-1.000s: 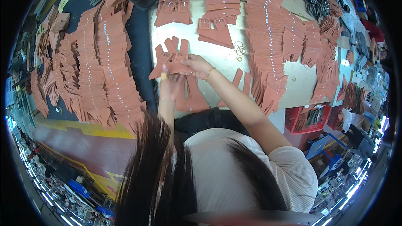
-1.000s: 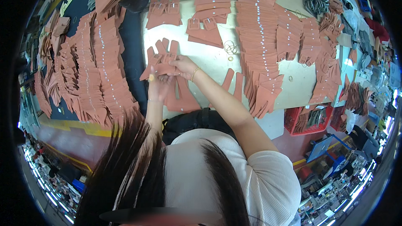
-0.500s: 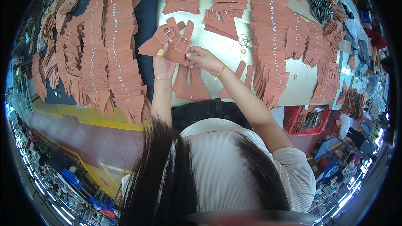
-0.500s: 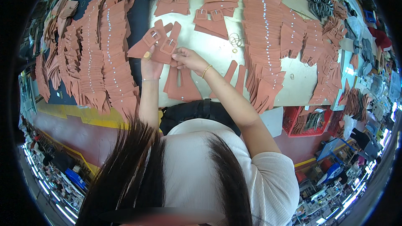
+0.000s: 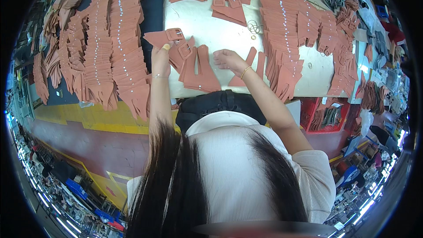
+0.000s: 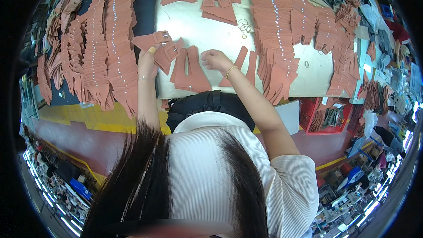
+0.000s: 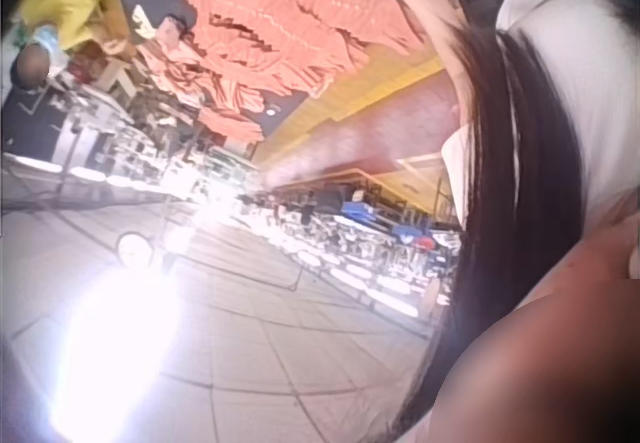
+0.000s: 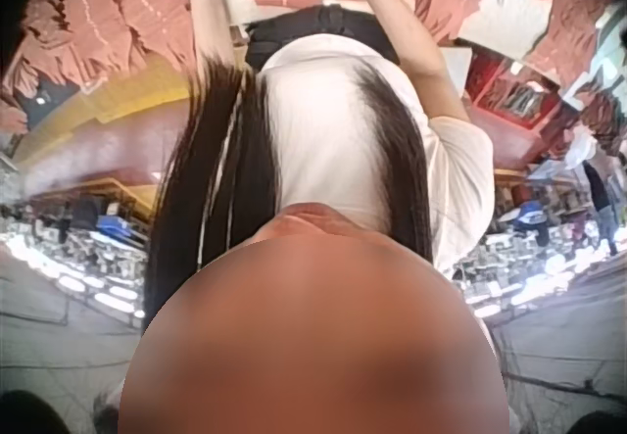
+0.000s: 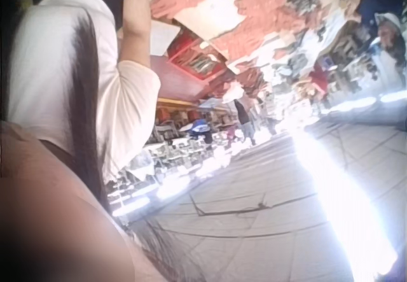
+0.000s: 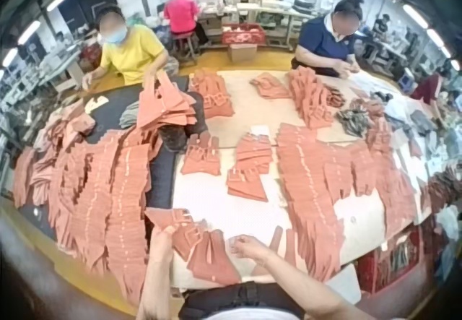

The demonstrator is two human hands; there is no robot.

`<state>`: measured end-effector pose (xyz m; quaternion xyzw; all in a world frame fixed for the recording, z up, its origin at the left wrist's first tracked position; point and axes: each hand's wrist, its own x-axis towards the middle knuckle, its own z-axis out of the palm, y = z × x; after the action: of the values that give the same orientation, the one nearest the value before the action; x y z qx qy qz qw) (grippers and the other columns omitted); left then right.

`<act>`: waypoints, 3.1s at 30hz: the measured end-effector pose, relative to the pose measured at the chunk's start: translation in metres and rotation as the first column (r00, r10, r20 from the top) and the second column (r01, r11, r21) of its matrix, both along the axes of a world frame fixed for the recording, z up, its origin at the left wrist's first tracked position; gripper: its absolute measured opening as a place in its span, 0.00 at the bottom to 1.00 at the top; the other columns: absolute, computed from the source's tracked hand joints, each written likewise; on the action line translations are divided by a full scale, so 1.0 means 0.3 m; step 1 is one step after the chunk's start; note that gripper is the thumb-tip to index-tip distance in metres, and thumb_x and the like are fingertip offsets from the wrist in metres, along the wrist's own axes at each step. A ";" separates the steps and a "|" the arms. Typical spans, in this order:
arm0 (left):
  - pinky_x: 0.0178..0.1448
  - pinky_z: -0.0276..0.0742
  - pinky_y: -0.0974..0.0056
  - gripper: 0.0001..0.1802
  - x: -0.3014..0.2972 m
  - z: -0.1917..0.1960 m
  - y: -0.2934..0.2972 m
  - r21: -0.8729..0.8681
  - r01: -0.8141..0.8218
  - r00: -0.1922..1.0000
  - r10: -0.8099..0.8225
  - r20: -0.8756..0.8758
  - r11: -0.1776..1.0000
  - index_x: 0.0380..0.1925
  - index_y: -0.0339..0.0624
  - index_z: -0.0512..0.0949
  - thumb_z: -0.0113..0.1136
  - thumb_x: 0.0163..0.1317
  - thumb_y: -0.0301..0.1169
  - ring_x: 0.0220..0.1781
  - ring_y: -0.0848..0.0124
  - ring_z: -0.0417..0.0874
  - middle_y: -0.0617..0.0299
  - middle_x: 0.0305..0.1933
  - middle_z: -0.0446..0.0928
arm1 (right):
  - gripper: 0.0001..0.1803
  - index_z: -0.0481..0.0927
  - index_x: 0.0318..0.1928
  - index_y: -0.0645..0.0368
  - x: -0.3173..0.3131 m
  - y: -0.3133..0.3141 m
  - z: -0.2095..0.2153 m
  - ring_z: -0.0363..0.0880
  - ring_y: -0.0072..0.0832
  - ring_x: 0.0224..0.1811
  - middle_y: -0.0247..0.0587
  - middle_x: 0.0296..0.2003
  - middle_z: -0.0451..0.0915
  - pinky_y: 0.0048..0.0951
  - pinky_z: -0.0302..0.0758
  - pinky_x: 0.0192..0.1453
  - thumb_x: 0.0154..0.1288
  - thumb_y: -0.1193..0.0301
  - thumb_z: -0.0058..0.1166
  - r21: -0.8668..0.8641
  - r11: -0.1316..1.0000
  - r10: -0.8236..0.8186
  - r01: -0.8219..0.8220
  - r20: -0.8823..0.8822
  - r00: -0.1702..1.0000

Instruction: The person picks up pink leather strap pieces from a table, aligns them with metal buckles, and stacks the assembled units. She then writes on a small paper with a pencil and places the paper on the stack before walking to another area.

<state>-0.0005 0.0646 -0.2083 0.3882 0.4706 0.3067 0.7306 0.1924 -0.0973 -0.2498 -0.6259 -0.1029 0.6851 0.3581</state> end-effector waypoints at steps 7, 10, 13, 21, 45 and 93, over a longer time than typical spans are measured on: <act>0.62 0.73 0.53 0.22 -0.003 0.031 -0.226 -0.356 0.030 0.939 0.096 0.329 0.934 0.58 0.38 0.67 0.53 0.63 0.21 0.59 0.62 0.75 0.56 0.59 0.72 | 0.26 0.63 0.65 0.57 -0.105 -0.036 0.083 0.71 0.29 0.61 0.39 0.60 0.69 0.33 0.71 0.64 0.71 0.62 0.50 0.302 0.856 -0.161 0.418 -0.613 0.773; 0.63 0.73 0.53 0.23 -0.038 0.025 -0.300 -0.405 0.059 0.947 0.077 0.311 0.912 0.58 0.39 0.67 0.54 0.62 0.21 0.60 0.61 0.74 0.56 0.59 0.72 | 0.25 0.63 0.65 0.57 -0.103 -0.024 0.099 0.71 0.27 0.61 0.36 0.59 0.71 0.33 0.70 0.66 0.70 0.69 0.51 0.321 0.898 -0.137 0.302 -0.449 0.883; 0.63 0.73 0.52 0.22 -0.085 0.016 -0.329 -0.477 0.028 0.948 0.128 0.292 0.879 0.58 0.40 0.67 0.54 0.63 0.23 0.60 0.61 0.74 0.56 0.59 0.72 | 0.27 0.64 0.64 0.58 -0.097 -0.033 0.098 0.71 0.25 0.60 0.35 0.57 0.73 0.29 0.71 0.64 0.67 0.73 0.55 0.289 0.937 -0.077 0.198 -0.381 0.921; 0.56 0.78 0.56 0.21 -0.126 0.012 -0.325 -0.338 0.124 0.944 -0.006 0.330 0.933 0.58 0.43 0.68 0.55 0.64 0.27 0.55 0.65 0.78 0.58 0.56 0.75 | 0.26 0.65 0.63 0.61 -0.094 -0.040 0.099 0.72 0.23 0.58 0.36 0.57 0.73 0.27 0.68 0.63 0.66 0.73 0.55 0.404 0.905 -0.045 0.131 -0.217 0.975; 0.55 0.80 0.55 0.22 -0.179 -0.231 -0.318 -0.619 0.173 0.976 -0.218 0.004 0.766 0.59 0.39 0.64 0.53 0.68 0.33 0.51 0.57 0.80 0.50 0.55 0.73 | 0.12 0.74 0.46 0.58 -0.059 -0.107 -0.168 0.68 0.15 0.25 0.28 0.31 0.75 0.20 0.67 0.27 0.67 0.66 0.55 0.004 1.000 0.018 -0.018 -0.113 0.993; 0.38 0.85 0.65 0.20 0.063 -0.306 0.140 -0.209 0.113 0.978 -0.146 -0.150 0.971 0.59 0.37 0.67 0.51 0.69 0.32 0.42 0.62 0.86 0.54 0.49 0.80 | 0.16 0.73 0.50 0.63 0.411 0.198 -0.129 0.83 0.34 0.35 0.42 0.39 0.81 0.31 0.77 0.34 0.63 0.71 0.57 0.135 0.964 -0.267 0.231 0.529 0.805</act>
<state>0.0186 0.1067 -0.3002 0.3670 0.5311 0.1766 0.7430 0.3158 -0.0380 -0.2885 -0.7902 -0.1391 0.4231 0.4209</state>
